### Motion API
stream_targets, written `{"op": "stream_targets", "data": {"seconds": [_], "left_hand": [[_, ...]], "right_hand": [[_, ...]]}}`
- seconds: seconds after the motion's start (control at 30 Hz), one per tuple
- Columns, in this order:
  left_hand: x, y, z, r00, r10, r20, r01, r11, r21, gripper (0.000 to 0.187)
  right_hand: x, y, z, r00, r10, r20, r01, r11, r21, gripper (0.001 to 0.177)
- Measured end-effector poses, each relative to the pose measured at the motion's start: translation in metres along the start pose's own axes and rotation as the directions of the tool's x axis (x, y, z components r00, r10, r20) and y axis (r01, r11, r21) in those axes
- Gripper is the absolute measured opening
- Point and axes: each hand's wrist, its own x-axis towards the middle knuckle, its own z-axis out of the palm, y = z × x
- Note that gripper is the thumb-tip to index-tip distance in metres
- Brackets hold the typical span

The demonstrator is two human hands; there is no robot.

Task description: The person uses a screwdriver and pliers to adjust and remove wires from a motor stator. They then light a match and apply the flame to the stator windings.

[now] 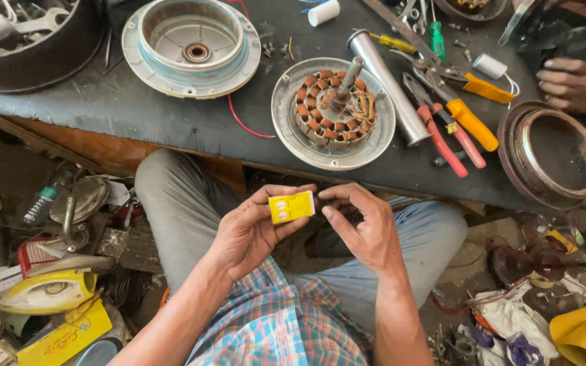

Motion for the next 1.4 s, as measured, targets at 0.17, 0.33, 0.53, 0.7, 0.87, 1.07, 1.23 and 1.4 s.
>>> {"op": "stream_targets", "data": {"seconds": [0.17, 0.33, 0.53, 0.7, 0.87, 1.07, 1.23, 1.4], "left_hand": [[0.0, -0.009, 0.002, 1.0, 0.011, 0.026, -0.011, 1.0, -0.004, 0.028], [0.0, -0.004, 0.009, 0.999, 0.024, 0.028, -0.028, 0.989, 0.144, 0.048], [0.004, -0.003, 0.029, 0.996, -0.029, 0.088, 0.035, 0.997, -0.067, 0.061], [0.01, -0.004, 0.038, 0.995, -0.021, 0.099, 0.031, 0.994, -0.102, 0.057], [0.016, -0.003, 0.041, 0.996, 0.009, 0.092, -0.006, 1.0, -0.028, 0.05], [0.02, -0.007, 0.039, 0.999, 0.034, 0.022, -0.035, 0.998, 0.046, 0.045], [0.024, -0.013, 0.034, 0.996, 0.071, -0.056, -0.065, 0.992, 0.107, 0.04], [0.027, -0.017, 0.032, 0.994, 0.092, -0.056, -0.079, 0.977, 0.197, 0.038]], "right_hand": [[-0.002, -0.007, 0.007, 1.0, 0.011, -0.027, -0.008, 0.996, 0.088, 0.028], [-0.005, -0.004, 0.003, 0.998, -0.044, -0.038, 0.044, 0.999, -0.004, 0.032], [-0.006, -0.003, 0.006, 0.928, -0.321, -0.188, 0.278, 0.934, -0.224, 0.03], [-0.007, -0.007, 0.0, 0.933, -0.292, -0.213, 0.233, 0.936, -0.263, 0.027], [-0.007, -0.017, -0.011, 0.94, -0.266, -0.213, 0.216, 0.948, -0.233, 0.02], [-0.001, -0.027, -0.017, 0.978, -0.104, -0.181, 0.077, 0.986, -0.15, 0.022], [0.005, -0.034, -0.022, 0.984, -0.104, -0.144, 0.076, 0.98, -0.186, 0.019], [0.012, -0.036, -0.022, 0.971, -0.222, -0.084, 0.164, 0.883, -0.44, 0.017]]}}
